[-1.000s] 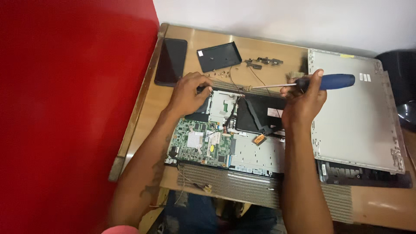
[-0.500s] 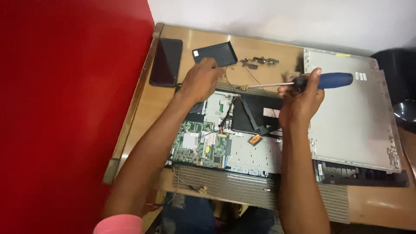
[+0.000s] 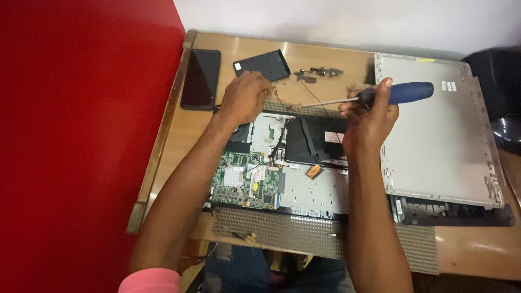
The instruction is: The person disassembles a laptop by removing screws from the motherboard area using a screwdriver. They place removed screws into a small black tray and continue unscrewing components while handling the motherboard and internal parts.
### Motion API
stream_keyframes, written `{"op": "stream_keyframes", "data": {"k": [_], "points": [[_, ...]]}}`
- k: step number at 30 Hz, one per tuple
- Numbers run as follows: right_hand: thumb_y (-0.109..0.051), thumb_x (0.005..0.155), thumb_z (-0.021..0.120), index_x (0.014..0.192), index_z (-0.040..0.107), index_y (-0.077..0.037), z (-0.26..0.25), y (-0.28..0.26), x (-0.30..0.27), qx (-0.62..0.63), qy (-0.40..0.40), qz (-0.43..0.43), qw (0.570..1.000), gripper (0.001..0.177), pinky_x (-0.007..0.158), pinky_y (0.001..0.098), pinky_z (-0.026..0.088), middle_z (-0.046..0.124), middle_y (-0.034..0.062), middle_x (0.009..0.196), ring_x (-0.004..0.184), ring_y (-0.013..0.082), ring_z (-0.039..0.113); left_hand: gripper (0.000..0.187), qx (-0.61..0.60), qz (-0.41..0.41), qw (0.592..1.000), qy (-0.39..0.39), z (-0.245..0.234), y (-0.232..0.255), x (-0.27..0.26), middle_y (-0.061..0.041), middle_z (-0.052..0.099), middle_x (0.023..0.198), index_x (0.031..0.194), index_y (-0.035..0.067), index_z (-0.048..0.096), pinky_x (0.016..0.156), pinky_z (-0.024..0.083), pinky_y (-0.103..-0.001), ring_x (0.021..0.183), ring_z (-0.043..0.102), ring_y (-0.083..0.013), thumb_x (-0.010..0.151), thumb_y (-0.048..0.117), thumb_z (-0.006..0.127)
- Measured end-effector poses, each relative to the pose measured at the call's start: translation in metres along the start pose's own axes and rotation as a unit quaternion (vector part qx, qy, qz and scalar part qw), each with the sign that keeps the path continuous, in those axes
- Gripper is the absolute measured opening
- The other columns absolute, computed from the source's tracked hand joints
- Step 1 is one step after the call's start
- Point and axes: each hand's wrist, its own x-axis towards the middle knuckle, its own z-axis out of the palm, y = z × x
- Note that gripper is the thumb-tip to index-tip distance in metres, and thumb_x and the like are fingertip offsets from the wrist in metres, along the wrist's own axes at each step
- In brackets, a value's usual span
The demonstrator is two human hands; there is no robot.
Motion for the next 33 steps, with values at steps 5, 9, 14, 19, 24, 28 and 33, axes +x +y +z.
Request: {"op": "stream_keyframes", "data": {"k": [5, 9, 14, 19, 24, 28, 33], "points": [[-0.051, 0.096, 0.064, 0.088, 0.059, -0.012, 0.003, -0.005, -0.004, 0.018, 0.02, 0.031, 0.999, 0.04, 0.048, 0.0268, 0.064, 0.07, 0.0158, 0.076, 0.054, 0.0228, 0.074, 0.011, -0.015, -0.008, 1.0, 0.001, -0.012, 0.012, -0.002, -0.009, 0.066, 0.093, 0.096, 0.016, 0.077, 0.088, 0.052, -0.052, 0.099, 0.061, -0.0352, 0.091, 0.012, 0.068], [-0.049, 0.096, 0.064, 0.091, 0.059, -0.01, 0.004, -0.001, -0.002, -0.001, 0.012, 0.033, 0.999, 0.039, 0.054, 0.0276, 0.068, 0.073, 0.0165, 0.08, 0.06, 0.0226, 0.077, 0.011, 0.006, -0.015, 1.0, -0.008, -0.006, 0.008, 0.003, -0.006, 0.066, 0.094, 0.095, 0.018, 0.077, 0.09, 0.051, -0.05, 0.1, 0.061, -0.0307, 0.091, 0.013, 0.068], [-0.042, 0.1, 0.063, 0.097, 0.063, -0.011, 0.009, 0.018, -0.009, -0.052, -0.038, 0.019, 0.998, 0.032, 0.065, 0.0279, 0.07, 0.076, 0.0153, 0.09, 0.073, 0.0214, 0.08, 0.01, 0.005, -0.027, 1.0, -0.008, -0.012, 0.02, -0.002, -0.008, 0.065, 0.097, 0.099, 0.016, 0.076, 0.093, 0.049, -0.049, 0.104, 0.061, -0.0313, 0.092, 0.013, 0.069], [-0.034, 0.104, 0.065, 0.105, 0.066, -0.007, 0.01, 0.029, -0.015, -0.1, -0.101, 0.005, 0.99, 0.027, 0.076, 0.0359, 0.069, 0.077, 0.019, 0.1, 0.085, 0.0277, 0.08, 0.007, 0.03, -0.021, 0.999, -0.006, -0.006, 0.012, 0.0, -0.007, 0.065, 0.096, 0.095, 0.018, 0.076, 0.093, 0.05, -0.05, 0.106, 0.061, -0.0306, 0.092, 0.016, 0.07], [-0.034, 0.108, 0.062, 0.113, 0.065, -0.005, 0.007, 0.041, -0.015, -0.134, -0.151, -0.03, 0.979, 0.03, 0.083, 0.0433, 0.067, 0.075, 0.0206, 0.107, 0.094, 0.0307, 0.078, 0.009, 0.016, -0.033, 0.999, -0.009, -0.018, 0.027, -0.004, -0.008, 0.065, 0.102, 0.1, 0.016, 0.074, 0.096, 0.049, -0.047, 0.11, 0.061, -0.0296, 0.096, 0.015, 0.066], [-0.031, 0.106, 0.063, 0.112, 0.066, -0.005, 0.013, 0.036, -0.019, -0.116, -0.136, -0.007, 0.984, 0.028, 0.083, 0.0396, 0.068, 0.076, 0.0191, 0.105, 0.091, 0.0288, 0.079, 0.009, 0.012, -0.007, 1.0, 0.011, 0.001, 0.008, -0.003, -0.009, 0.064, 0.097, 0.096, 0.017, 0.075, 0.093, 0.048, -0.051, 0.106, 0.06, -0.0345, 0.094, 0.017, 0.066], [-0.035, 0.106, 0.061, 0.113, 0.064, -0.008, 0.008, 0.046, -0.013, -0.111, -0.142, 0.01, 0.983, 0.029, 0.085, 0.0381, 0.067, 0.076, 0.0155, 0.106, 0.094, 0.0263, 0.079, 0.01, 0.017, 0.001, 1.0, 0.006, -0.001, 0.007, -0.002, -0.006, 0.064, 0.098, 0.097, 0.019, 0.075, 0.092, 0.049, -0.048, 0.106, 0.061, -0.0296, 0.095, 0.016, 0.066]]}}
